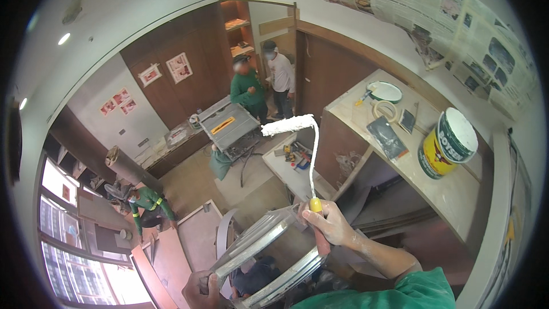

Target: The person paints a white wall using a paint roller and a paintbrush, working from a ladder. They dip the roller into a paint bucket and apply paint to the wall near the ceiling. The person also observes coworkers working on wooden panels below.

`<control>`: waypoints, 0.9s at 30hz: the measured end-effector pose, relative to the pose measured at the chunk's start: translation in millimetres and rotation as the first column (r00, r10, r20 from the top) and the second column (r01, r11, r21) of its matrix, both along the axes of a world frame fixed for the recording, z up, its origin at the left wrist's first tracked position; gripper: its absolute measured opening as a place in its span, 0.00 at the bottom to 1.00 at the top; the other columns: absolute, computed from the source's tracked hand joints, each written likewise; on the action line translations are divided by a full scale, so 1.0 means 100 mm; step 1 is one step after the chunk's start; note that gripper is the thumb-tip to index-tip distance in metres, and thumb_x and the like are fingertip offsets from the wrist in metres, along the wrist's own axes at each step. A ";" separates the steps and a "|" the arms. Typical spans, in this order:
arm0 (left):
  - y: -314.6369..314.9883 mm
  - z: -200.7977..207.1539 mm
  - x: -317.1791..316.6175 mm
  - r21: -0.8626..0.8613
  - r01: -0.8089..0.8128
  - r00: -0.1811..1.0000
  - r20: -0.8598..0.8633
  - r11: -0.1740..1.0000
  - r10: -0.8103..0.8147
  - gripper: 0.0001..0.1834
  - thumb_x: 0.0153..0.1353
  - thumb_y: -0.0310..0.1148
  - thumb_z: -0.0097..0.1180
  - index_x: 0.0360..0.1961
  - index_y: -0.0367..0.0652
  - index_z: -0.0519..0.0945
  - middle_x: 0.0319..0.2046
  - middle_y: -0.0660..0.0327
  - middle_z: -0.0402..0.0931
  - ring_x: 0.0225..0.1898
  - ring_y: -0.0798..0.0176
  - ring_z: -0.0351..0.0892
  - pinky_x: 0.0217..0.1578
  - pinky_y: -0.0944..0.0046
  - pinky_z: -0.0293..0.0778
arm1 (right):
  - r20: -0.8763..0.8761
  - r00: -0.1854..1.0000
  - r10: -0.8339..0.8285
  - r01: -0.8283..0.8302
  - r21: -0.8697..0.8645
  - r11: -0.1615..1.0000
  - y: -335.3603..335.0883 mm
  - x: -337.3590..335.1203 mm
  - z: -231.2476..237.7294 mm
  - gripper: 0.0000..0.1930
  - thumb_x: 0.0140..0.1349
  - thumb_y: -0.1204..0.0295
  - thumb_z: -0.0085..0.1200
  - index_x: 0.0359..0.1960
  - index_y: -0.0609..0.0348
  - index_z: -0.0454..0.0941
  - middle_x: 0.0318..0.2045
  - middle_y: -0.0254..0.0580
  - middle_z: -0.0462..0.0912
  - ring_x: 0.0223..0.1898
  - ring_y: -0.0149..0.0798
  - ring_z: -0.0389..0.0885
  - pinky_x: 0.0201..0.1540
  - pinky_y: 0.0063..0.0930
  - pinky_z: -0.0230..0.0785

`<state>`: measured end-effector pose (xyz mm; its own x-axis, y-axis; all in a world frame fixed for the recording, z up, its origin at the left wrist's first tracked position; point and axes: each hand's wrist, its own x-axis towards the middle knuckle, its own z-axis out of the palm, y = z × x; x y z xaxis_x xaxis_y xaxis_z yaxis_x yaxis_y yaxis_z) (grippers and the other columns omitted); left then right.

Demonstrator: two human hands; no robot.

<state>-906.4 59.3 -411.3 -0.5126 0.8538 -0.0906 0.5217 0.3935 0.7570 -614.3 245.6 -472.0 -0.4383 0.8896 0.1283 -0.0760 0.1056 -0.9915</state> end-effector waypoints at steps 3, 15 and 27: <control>0.01 0.08 -0.02 0.068 0.088 0.990 0.105 0.994 -0.095 0.10 0.63 0.30 0.63 0.42 0.35 0.83 0.30 0.54 0.84 0.32 0.66 0.80 0.36 0.62 0.76 | 0.063 0.996 -0.064 0.064 0.014 0.998 -0.04 -0.03 0.04 0.18 0.73 0.60 0.51 0.28 0.60 0.73 0.29 0.35 0.77 0.34 0.29 0.72 0.41 0.27 0.65; 0.07 0.01 -0.14 -0.027 0.311 0.950 -0.016 0.950 -0.311 0.15 0.65 0.43 0.63 0.45 0.43 0.85 0.32 0.50 0.84 0.32 0.53 0.82 0.36 0.53 0.77 | 0.100 0.986 -0.132 0.136 -0.036 0.990 -0.05 -0.08 0.01 0.15 0.72 0.63 0.55 0.31 0.62 0.78 0.27 0.30 0.75 0.31 0.24 0.70 0.37 0.25 0.66; 0.13 0.04 -0.09 -0.335 0.455 0.798 -0.258 0.825 -0.545 0.17 0.64 0.50 0.59 0.40 0.48 0.84 0.30 0.51 0.83 0.35 0.42 0.83 0.37 0.46 0.77 | 0.157 0.972 -0.173 0.166 0.054 0.985 -0.02 -0.05 -0.10 0.18 0.72 0.59 0.54 0.29 0.61 0.74 0.20 0.30 0.70 0.26 0.24 0.66 0.30 0.28 0.64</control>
<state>-915.1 72.0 -407.2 -0.0560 0.9701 -0.2360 0.8947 0.1536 0.4194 -619.4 243.9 -481.8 -0.2995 0.9482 0.1059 0.1066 0.1436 -0.9839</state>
